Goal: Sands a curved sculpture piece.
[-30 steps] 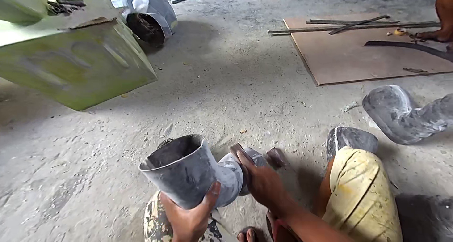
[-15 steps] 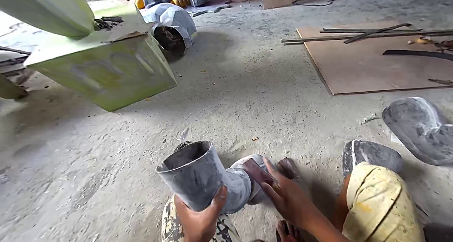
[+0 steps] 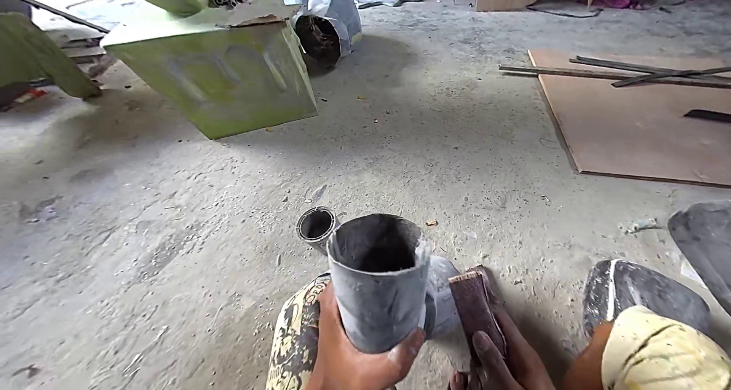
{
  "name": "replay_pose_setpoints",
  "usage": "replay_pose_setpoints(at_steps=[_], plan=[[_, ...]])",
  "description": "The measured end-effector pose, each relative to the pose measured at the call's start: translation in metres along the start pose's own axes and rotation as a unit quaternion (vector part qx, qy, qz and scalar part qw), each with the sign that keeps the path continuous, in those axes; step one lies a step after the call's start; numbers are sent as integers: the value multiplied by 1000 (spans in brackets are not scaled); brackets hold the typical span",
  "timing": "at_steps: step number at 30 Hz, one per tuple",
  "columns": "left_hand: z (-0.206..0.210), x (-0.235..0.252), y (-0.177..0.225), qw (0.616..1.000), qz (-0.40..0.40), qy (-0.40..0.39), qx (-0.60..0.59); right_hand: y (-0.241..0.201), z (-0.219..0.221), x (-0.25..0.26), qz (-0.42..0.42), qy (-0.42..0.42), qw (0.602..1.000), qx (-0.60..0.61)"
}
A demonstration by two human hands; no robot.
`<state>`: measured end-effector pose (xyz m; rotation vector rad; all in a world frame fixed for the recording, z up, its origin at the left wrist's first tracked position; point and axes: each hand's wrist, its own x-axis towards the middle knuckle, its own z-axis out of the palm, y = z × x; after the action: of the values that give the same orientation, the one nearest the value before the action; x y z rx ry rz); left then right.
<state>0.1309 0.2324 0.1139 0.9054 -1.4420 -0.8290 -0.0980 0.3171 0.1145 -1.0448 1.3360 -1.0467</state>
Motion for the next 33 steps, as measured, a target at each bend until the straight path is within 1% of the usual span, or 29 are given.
replay_pose_setpoints(at_steps=[3, 7, 8, 11, 13, 15, 17, 21, 22, 23, 26, 28, 31, 33], plan=[[-5, -6, 2, 999, -1, -28, 17, 11, -10, -1, -23, -23, 999, -8], [-10, -11, 2, 998, -20, -53, 8, 9, -13, -1, 27, -76, 997, 16], [-11, -12, 2, 998, -23, -60, 4, 8, -12, 0, 36, -79, 996, 10], [-12, -9, 1, 997, -20, -78, 0, 8, -5, 6, 23, -62, 996, -56], [-10, -6, -2, 997, -12, -81, -1, 4, -1, 12, 28, -57, 994, -85], [-7, -1, -3, 997, 0, -75, 5, 2, 1, 16, 30, -45, 989, -141], [-2, 5, 0, 997, 8, -74, 11, 1, 3, 20, 13, -21, 974, -225], [16, 20, 10, 997, 0, -72, 10, -10, 11, 39, -21, 101, 921, -375], [21, 24, 13, 997, -7, -72, 11, -12, 13, 44, -22, 118, 910, -398], [27, 29, 15, 997, -14, -68, 19, -16, 13, 47, -13, 117, 904, -412], [41, 41, 21, 997, -36, -67, 27, -25, 4, 46, 10, 76, 907, -415], [46, 51, 22, 995, -36, -95, 4, -24, -3, 50, -6, 74, 923, -377], [50, 60, 21, 988, -26, -149, -16, -25, -6, 61, 24, 58, 952, -301], [52, 66, 19, 987, -30, -159, -18, -17, -10, 55, 0, 60, 957, -284]])
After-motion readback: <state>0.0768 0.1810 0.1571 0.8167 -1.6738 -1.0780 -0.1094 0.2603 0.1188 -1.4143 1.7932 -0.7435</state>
